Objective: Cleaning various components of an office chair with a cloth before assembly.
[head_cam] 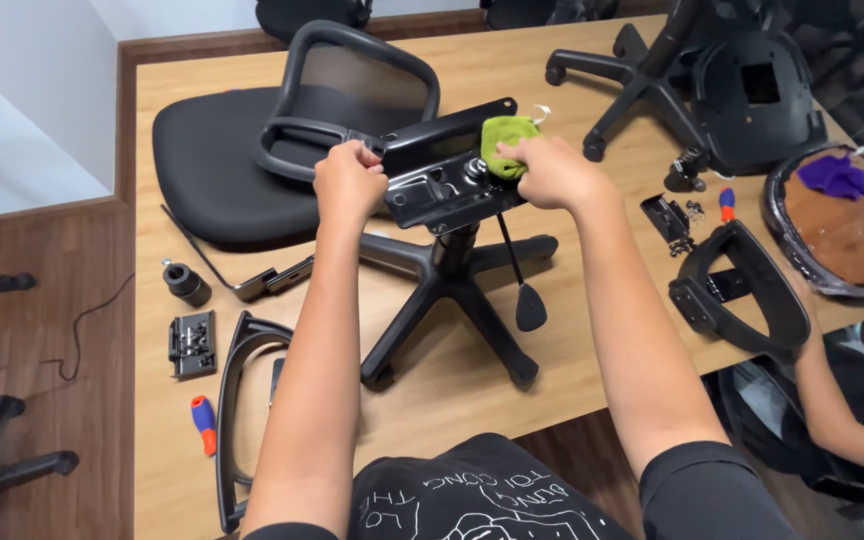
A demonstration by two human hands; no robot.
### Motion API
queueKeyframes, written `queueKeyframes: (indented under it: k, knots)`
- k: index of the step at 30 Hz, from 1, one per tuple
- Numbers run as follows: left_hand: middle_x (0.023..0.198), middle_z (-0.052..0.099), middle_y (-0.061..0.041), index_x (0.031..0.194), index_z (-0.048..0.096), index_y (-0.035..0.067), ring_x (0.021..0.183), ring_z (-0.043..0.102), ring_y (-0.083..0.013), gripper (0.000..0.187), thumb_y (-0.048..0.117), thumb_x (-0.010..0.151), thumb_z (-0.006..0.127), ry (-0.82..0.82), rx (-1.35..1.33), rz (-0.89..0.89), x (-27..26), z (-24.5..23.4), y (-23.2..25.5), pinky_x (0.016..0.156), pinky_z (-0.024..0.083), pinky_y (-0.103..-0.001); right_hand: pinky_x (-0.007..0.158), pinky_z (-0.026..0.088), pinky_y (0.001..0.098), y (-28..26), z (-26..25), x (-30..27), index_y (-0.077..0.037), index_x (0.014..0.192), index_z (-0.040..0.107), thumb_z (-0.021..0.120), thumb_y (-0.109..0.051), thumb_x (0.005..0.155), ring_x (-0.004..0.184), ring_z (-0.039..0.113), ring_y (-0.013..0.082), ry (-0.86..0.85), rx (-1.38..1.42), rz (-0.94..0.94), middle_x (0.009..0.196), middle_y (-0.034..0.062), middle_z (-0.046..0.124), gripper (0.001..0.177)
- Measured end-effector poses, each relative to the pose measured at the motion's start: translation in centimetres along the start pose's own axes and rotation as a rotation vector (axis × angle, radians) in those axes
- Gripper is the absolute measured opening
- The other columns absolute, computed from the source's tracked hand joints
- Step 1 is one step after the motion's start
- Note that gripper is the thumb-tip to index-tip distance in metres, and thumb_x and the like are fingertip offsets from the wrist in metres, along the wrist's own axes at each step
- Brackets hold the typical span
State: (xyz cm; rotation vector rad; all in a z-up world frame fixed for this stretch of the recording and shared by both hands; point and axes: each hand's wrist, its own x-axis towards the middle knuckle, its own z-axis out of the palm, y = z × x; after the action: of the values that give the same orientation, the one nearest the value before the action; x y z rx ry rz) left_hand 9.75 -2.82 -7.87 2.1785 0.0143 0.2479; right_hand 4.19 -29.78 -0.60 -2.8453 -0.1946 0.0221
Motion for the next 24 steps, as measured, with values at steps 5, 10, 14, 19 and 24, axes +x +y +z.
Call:
queueKeyframes:
  k: [5, 10, 14, 19, 24]
  knots:
    - [0.086, 0.076, -0.014, 0.088, 0.073, 0.008, 0.088, 0.075, -0.0311, 0.007, 0.010, 0.080, 0.074, 0.014, -0.006, -0.006, 0.1, 0.4, 0.1, 0.084, 0.057, -0.040, 0.095, 0.052, 0.0450, -2.1, -3.2, -3.0, -0.021, 0.135, 0.068, 0.053, 0.006, 0.078, 0.110, 0.065, 0.0389, -0.123, -0.068, 0.153, 0.117, 0.0212, 0.071, 0.064]
    - [0.086, 0.076, -0.013, 0.086, 0.073, 0.008, 0.088, 0.075, -0.0304, 0.007, 0.010, 0.080, 0.073, 0.010, -0.013, -0.009, 0.4, 0.5, -0.3, 0.084, 0.057, -0.040, 0.094, 0.052, 0.0455, -2.6, -3.3, -4.1, -0.018, 0.127, 0.073, 0.056, 0.006, 0.076, 0.108, 0.066, 0.0389, -0.095, -0.085, 0.176, 0.113, 0.0203, 0.072, 0.058]
    - [0.084, 0.076, -0.014, 0.087, 0.073, 0.008, 0.086, 0.076, -0.0309, 0.008, 0.010, 0.079, 0.072, 0.012, -0.019, -0.009, 0.0, 0.5, -0.3, 0.083, 0.058, -0.040, 0.094, 0.052, 0.0465, -1.4, -0.5, -4.3, -0.017, 0.127, 0.072, 0.058, 0.005, 0.076, 0.105, 0.067, 0.0403, -0.007, -0.098, 0.129, 0.108, 0.0208, 0.073, 0.057]
    - [0.084, 0.076, -0.015, 0.087, 0.073, 0.008, 0.085, 0.075, -0.0320, 0.009, 0.010, 0.078, 0.073, 0.027, -0.005, -0.006, 0.4, 0.7, -0.2, 0.083, 0.057, -0.041, 0.093, 0.051, 0.0479, -2.3, -0.1, -5.5, -0.013, 0.121, 0.074, 0.058, 0.007, 0.073, 0.105, 0.067, 0.0409, 0.136, -0.041, 0.011, 0.109, 0.0197, 0.073, 0.054]
    - [0.086, 0.076, -0.015, 0.087, 0.074, 0.008, 0.087, 0.075, -0.0320, 0.008, 0.009, 0.079, 0.072, 0.025, 0.000, 0.005, 0.3, 0.6, -0.2, 0.085, 0.057, -0.041, 0.092, 0.052, 0.0459, -2.0, -1.9, -6.0, -0.014, 0.122, 0.073, 0.054, 0.010, 0.074, 0.105, 0.065, 0.0412, 0.142, 0.102, 0.141, 0.111, 0.0218, 0.071, 0.058]
